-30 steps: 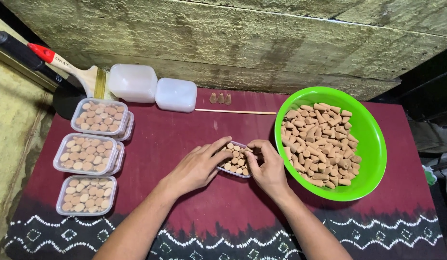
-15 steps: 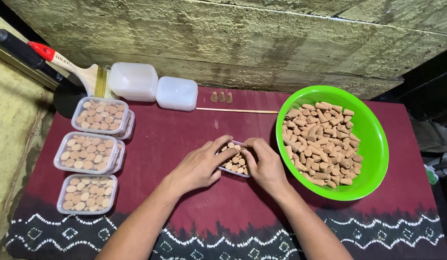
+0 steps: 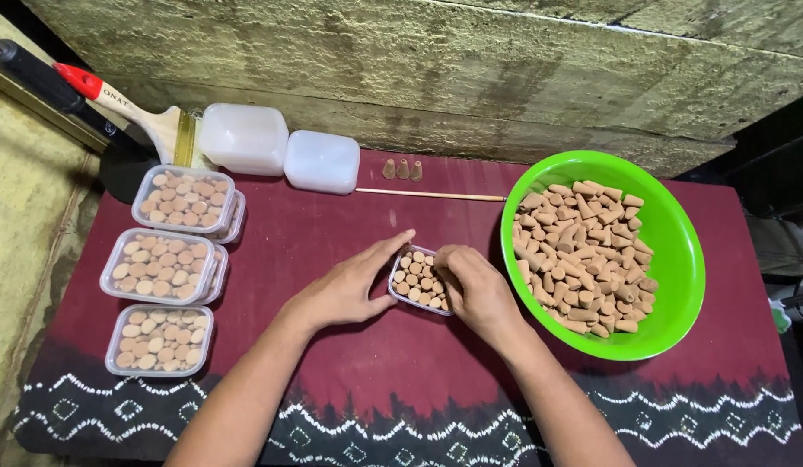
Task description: Sorting and packing incense cones from a large bowl into smaller plastic containers.
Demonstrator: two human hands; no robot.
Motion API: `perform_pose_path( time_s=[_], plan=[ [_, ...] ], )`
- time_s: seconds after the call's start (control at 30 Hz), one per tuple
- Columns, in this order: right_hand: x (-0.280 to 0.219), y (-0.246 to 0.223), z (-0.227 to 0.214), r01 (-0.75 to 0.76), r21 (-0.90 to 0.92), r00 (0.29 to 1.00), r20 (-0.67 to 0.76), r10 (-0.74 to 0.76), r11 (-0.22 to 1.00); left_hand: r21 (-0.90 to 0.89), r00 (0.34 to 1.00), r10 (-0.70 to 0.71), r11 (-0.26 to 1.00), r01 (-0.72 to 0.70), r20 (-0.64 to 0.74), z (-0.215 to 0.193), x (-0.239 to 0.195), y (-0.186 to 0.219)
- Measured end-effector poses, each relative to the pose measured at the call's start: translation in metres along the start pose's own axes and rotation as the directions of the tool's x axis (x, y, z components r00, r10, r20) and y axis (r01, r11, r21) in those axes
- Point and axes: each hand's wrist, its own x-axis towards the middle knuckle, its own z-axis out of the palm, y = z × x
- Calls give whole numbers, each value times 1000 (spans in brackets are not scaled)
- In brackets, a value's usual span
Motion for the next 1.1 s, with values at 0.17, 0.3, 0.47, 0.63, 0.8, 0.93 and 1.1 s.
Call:
perform_pose_path(
  time_s=[0.17, 0.3, 0.47, 0.63, 0.8, 0.93, 1.1],
  plan=[
    [-3, 2, 3, -12, -45, 1000, 14, 13, 999, 68, 1000, -1, 998, 1, 0, 13, 5, -19],
    [-1, 0, -4, -31, 7, 998, 54, 31, 999, 64, 1000, -15, 998, 15, 5, 12, 7, -25],
    [0, 6, -2, 10, 12, 997, 77, -11, 1000, 57, 1000, -3, 998, 3, 3, 13, 7, -30],
    [-6, 19, 6, 28, -110, 999, 25, -26, 994, 65, 1000, -3, 998, 4, -5, 12, 6, -28],
    [-7, 18, 7, 54, -88, 997, 58, -49, 995, 82, 1000, -6, 997, 6, 4, 13, 7, -29],
    [-4, 19, 3, 107, -60, 990, 94, -101, 992, 84, 1000, -1, 996, 2, -2, 13, 9, -26],
    [6, 6, -6, 114, -20, 989, 95, -112, 993, 85, 999, 30, 996, -29, -10, 12, 12, -21]
  ],
)
